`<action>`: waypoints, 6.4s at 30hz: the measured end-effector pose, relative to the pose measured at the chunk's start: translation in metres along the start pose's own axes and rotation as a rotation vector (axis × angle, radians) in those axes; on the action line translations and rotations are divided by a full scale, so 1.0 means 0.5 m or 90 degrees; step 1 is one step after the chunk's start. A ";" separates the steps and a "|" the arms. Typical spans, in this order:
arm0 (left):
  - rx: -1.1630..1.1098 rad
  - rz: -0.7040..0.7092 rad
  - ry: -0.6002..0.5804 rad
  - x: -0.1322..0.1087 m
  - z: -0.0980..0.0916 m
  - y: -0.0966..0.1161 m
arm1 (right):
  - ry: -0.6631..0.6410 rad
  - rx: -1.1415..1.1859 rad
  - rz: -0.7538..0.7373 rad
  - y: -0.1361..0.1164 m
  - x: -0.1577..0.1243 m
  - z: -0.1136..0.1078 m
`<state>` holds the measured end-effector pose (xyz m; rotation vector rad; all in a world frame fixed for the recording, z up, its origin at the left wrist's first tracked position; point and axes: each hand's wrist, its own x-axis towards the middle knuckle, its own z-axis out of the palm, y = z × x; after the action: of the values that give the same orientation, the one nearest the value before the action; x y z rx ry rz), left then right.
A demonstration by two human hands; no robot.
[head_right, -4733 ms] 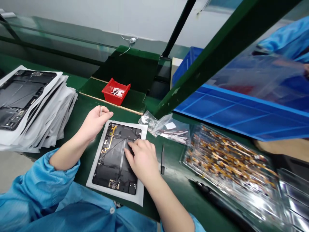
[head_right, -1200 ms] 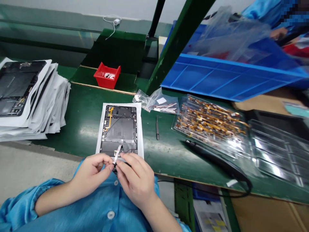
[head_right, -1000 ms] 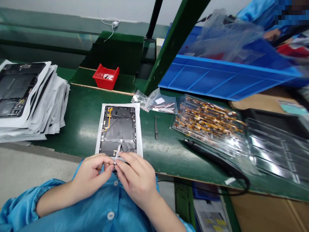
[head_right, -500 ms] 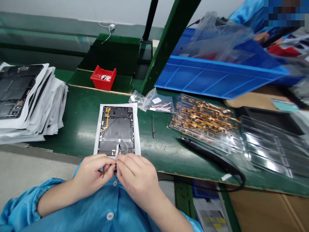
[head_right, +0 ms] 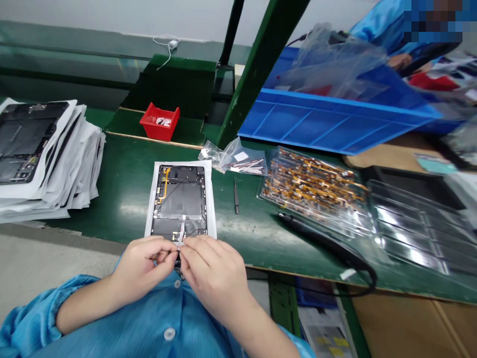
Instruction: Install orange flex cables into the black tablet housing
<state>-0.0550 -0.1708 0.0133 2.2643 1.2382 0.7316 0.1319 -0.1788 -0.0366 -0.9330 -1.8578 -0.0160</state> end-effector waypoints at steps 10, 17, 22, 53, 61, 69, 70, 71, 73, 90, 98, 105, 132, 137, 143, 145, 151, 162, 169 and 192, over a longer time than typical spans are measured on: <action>0.076 0.037 0.014 0.007 0.004 0.001 | -0.044 -0.060 -0.029 -0.005 -0.001 0.002; 0.043 -0.002 0.004 0.005 -0.001 -0.001 | -0.003 -0.035 0.000 0.007 0.013 0.003; -0.037 -0.116 -0.022 0.007 -0.005 -0.005 | 0.038 0.006 0.047 0.017 0.024 -0.006; 0.112 0.019 0.013 0.012 0.003 -0.005 | -0.044 -0.038 0.005 -0.005 0.023 0.008; -0.010 -0.122 -0.015 0.020 -0.007 0.002 | -0.018 0.019 0.037 0.007 0.030 -0.001; 0.026 -0.081 0.013 0.019 -0.003 0.003 | -0.038 0.014 0.030 0.005 0.028 -0.001; 0.041 -0.069 0.020 0.018 -0.002 0.003 | -0.038 0.004 0.028 0.004 0.029 -0.001; 0.055 -0.057 0.026 0.018 -0.001 0.003 | -0.038 -0.006 0.025 0.003 0.030 0.000; 0.075 -0.037 0.033 0.019 0.000 0.003 | -0.037 -0.026 0.017 0.002 0.031 0.001; 0.081 -0.078 -0.017 0.023 -0.001 -0.006 | -0.052 -0.015 0.003 0.009 0.038 0.007; 0.059 -0.122 -0.020 0.025 -0.006 -0.004 | -0.023 -0.020 0.060 0.024 0.041 -0.003; 0.038 -0.136 -0.011 0.024 -0.004 -0.004 | -0.053 0.034 0.060 0.018 0.030 -0.008; -0.079 -0.384 -0.203 -0.005 -0.057 -0.008 | -0.080 0.128 0.543 0.181 0.055 0.060; -0.111 -0.409 -0.239 -0.018 -0.067 -0.019 | -0.086 0.101 0.607 0.199 0.051 0.068; -0.136 -0.424 -0.276 -0.031 -0.081 -0.032 | -0.076 0.064 0.653 0.207 0.048 0.075; -0.152 -0.428 -0.291 -0.033 -0.085 -0.032 | -0.075 0.061 0.661 0.209 0.047 0.079; -0.183 -0.405 -0.321 -0.035 -0.092 -0.023 | -0.034 0.064 0.664 0.218 0.047 0.090; -0.245 -0.386 -0.284 -0.019 -0.080 -0.021 | 0.191 0.026 0.716 0.239 0.016 0.005; -0.275 -0.351 -0.193 0.021 -0.055 -0.007 | 0.152 -0.104 0.684 0.282 0.006 -0.022; -0.295 -0.305 -0.032 0.144 -0.038 -0.025 | -0.117 0.188 -0.075 0.182 0.142 0.038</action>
<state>-0.0423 -0.1001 0.0369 1.5292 1.3497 0.6822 0.1586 -0.0653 -0.0249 -0.6376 -2.0151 0.2729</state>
